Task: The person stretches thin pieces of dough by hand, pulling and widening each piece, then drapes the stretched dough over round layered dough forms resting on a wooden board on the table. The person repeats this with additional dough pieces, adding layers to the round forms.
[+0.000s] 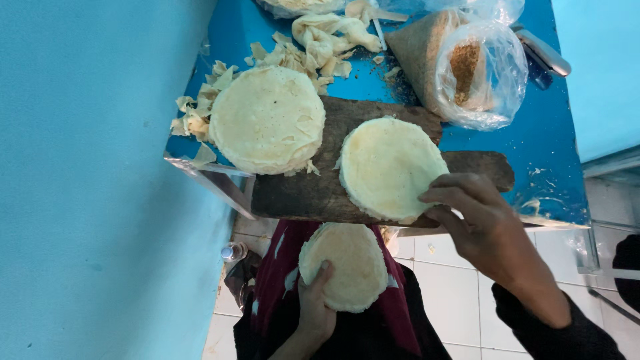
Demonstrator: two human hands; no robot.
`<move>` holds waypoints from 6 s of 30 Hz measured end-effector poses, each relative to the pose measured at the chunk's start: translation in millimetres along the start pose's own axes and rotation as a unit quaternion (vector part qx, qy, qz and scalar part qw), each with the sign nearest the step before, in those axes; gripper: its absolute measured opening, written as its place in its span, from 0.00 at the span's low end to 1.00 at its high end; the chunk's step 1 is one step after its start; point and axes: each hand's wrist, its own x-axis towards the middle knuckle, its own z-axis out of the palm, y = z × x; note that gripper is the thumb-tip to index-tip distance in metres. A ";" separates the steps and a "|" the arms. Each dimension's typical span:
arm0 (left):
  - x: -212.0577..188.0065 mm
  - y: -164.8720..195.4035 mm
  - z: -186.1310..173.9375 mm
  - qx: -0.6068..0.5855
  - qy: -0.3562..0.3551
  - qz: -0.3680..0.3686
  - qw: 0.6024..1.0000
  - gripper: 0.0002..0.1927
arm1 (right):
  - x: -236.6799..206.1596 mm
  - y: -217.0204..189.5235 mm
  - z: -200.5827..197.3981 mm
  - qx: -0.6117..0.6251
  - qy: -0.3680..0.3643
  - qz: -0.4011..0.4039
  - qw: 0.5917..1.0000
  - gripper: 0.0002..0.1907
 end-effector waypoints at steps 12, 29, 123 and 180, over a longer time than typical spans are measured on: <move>-3.4 4.7 20.8 -0.032 -0.113 -0.051 0.992 0.34 | -71.8 -19.4 69.6 0.212 -0.119 0.103 0.964 0.14; -1.4 3.3 25.5 -0.014 -0.150 -0.049 0.987 0.36 | -100.7 -4.3 95.3 0.223 -0.107 0.180 0.952 0.12; 14.3 6.0 -23.0 0.036 0.101 0.008 0.994 0.33 | 60.0 49.1 1.9 0.259 -0.036 0.326 0.908 0.14; -16.3 8.3 34.2 0.063 -0.206 -0.048 0.975 0.38 | -103.6 -24.7 110.6 0.185 -0.044 0.130 0.973 0.12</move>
